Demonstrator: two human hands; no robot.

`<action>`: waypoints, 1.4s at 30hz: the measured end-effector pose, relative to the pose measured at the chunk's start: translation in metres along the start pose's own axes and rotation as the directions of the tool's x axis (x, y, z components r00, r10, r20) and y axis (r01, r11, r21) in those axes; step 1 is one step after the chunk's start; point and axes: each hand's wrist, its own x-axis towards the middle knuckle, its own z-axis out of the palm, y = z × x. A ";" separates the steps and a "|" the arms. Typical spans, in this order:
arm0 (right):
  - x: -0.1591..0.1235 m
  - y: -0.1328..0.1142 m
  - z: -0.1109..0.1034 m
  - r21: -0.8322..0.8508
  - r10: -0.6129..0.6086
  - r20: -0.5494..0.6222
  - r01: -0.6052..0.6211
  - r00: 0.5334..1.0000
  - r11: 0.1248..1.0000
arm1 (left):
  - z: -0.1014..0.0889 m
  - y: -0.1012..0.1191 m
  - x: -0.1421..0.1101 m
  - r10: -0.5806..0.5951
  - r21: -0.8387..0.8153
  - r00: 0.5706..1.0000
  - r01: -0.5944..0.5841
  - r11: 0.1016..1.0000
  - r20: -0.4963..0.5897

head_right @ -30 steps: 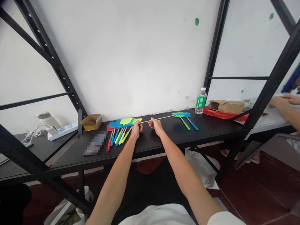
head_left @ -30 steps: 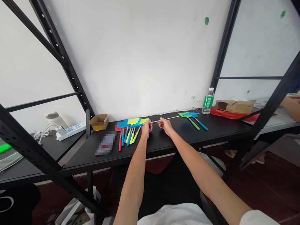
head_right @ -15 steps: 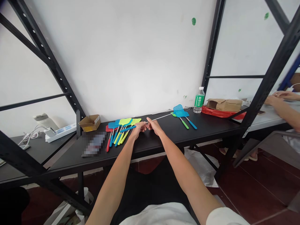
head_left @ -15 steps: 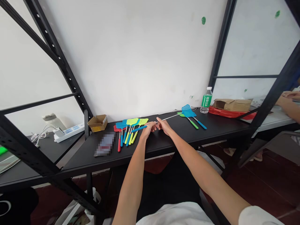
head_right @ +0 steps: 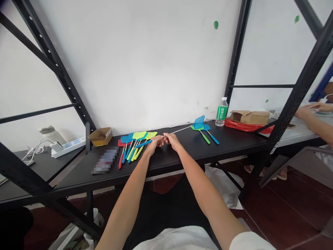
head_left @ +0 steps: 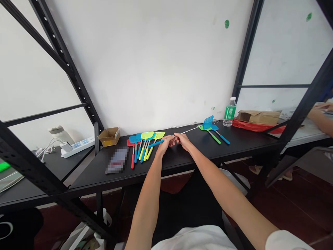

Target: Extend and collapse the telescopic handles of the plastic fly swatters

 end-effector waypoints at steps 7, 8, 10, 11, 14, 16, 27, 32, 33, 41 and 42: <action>0.000 -0.002 0.002 0.033 0.013 -0.015 -0.013 1.000 0.999 | 0.001 -0.003 0.002 -0.030 -0.043 0.999 0.028 0.999 -0.037; 0.000 -0.002 0.002 0.037 0.013 -0.020 -0.013 1.000 0.999 | 0.001 -0.004 0.003 -0.037 -0.050 0.998 0.035 0.998 -0.043; 0.000 -0.002 0.003 0.042 0.014 -0.032 -0.013 0.999 0.999 | 0.000 -0.005 0.005 -0.051 -0.062 0.997 0.048 0.997 -0.054; 0.000 -0.002 0.003 0.043 0.016 -0.036 -0.014 0.999 0.999 | 0.000 -0.006 0.006 -0.057 -0.067 0.997 0.053 0.996 -0.060; 0.001 -0.002 0.003 0.044 0.021 -0.043 -0.019 0.999 0.999 | -0.002 -0.008 0.008 -0.073 -0.078 0.995 0.067 0.995 -0.075; 0.001 -0.002 0.002 0.047 0.023 -0.045 -0.021 0.999 0.999 | -0.003 -0.010 0.009 -0.084 -0.086 0.992 0.076 0.993 -0.092; 0.006 0.005 -0.001 0.080 0.045 -0.038 -0.041 0.998 0.996 | -0.003 -0.012 0.009 -0.091 -0.098 0.979 0.074 0.992 -0.181; 0.003 0.003 -0.001 0.103 0.053 -0.049 -0.047 0.997 0.994 | -0.002 -0.010 0.007 -0.052 -0.084 0.984 0.038 0.996 -0.169; 0.003 0.002 -0.001 0.101 0.054 -0.045 -0.049 0.998 0.994 | -0.002 -0.009 0.006 -0.044 -0.082 0.984 0.031 0.996 -0.171; -0.002 -0.002 0.000 0.073 0.038 -0.031 -0.035 0.999 0.997 | -0.002 -0.007 0.003 0.005 -0.073 0.988 -0.016 0.997 -0.156; -0.003 -0.003 0.000 0.070 0.031 -0.029 -0.028 0.999 0.997 | -0.002 -0.006 0.002 0.010 -0.072 0.989 -0.020 0.997 -0.149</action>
